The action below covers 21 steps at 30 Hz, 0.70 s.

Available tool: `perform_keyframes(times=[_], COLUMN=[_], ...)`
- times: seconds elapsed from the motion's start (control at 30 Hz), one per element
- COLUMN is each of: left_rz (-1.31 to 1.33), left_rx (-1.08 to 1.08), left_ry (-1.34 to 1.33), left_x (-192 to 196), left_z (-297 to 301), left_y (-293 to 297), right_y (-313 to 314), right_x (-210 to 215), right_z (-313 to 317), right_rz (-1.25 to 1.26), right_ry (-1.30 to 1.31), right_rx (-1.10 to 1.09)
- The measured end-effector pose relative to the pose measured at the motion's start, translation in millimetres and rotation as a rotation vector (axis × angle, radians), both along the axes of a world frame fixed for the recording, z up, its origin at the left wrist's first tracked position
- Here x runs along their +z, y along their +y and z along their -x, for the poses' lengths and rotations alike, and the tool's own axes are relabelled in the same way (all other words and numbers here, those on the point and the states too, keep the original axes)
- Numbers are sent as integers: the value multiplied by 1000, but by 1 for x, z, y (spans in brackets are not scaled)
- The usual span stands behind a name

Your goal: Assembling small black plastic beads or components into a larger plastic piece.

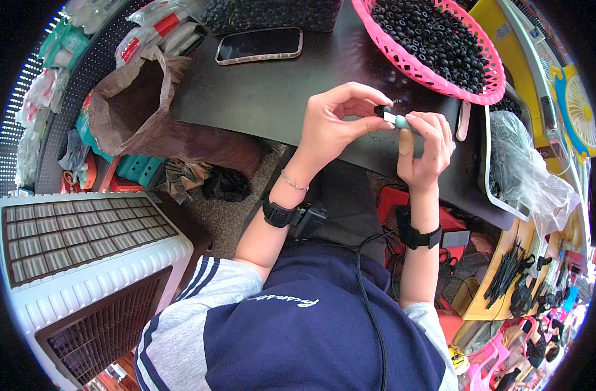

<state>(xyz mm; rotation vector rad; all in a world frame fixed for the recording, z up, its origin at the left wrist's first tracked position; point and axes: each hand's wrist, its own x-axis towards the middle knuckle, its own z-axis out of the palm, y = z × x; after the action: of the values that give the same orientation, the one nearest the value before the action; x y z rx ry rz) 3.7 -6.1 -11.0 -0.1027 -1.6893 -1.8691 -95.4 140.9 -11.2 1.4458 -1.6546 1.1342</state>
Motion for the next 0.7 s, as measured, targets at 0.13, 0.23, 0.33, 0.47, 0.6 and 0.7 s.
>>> perform_keyframes(times=[0.13,0.23,0.33,0.47,0.6,0.7], left_rz=[-8,4,7,29,53,59], left_rx=[-6,-4,11,35,43,47], left_ry=[3,16,36,59,95,111], left_x=[0,0,0,0,-2,-3], left_z=[0,0,0,-1,0,-1], left_y=[0,-1,-1,-1,-3,-4], right_y=[1,1,1,0,0,0], right_x=[-2,-1,-1,0,-1,0], right_z=[1,0,-1,-2,-2,-2], right_rz=[-7,-5,-16,-11,-21,-20], right_ry=[7,5,17,77,85,89], right_rx=[-8,-2,-6,-29,-19,-5])
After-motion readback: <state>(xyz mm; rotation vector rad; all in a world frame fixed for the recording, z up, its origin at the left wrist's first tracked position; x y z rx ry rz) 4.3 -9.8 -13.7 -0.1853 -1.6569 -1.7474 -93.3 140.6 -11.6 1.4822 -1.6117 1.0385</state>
